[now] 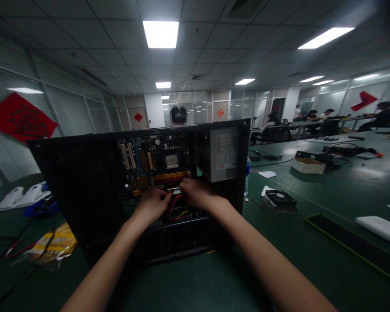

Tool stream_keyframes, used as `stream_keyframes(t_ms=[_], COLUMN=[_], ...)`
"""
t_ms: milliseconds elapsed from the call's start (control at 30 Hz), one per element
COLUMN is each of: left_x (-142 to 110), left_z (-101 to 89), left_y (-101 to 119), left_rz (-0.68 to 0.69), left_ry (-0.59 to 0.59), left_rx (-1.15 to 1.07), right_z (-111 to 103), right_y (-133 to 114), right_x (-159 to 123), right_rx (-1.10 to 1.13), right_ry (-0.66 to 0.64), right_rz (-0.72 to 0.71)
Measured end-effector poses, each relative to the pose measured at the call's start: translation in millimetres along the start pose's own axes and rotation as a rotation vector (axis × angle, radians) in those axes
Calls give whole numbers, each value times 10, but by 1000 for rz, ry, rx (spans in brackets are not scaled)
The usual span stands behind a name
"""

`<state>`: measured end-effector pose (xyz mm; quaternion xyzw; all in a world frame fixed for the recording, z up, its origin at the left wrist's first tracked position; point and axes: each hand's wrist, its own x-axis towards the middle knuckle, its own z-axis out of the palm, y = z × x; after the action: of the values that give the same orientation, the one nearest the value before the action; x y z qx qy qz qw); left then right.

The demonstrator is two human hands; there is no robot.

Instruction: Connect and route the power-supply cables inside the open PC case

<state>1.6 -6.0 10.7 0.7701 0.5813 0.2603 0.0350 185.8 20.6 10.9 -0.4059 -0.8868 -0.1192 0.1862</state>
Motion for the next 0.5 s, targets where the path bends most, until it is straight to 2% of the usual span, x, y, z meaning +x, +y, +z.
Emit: stream_keyframes(t_ms=[100, 233, 500], left_x=[-21, -40, -40], left_z=[-1, -23, -14], left_y=[11, 33, 24], left_rz=[10, 40, 8], left_ry=[-39, -19, 19], left_rx=[32, 74, 138], right_z=[28, 21, -17], right_y=[11, 0, -15], right_x=[-9, -7, -18], right_rx=[1, -2, 11], right_ry=[-59, -35, -12], right_rz=[36, 34, 8])
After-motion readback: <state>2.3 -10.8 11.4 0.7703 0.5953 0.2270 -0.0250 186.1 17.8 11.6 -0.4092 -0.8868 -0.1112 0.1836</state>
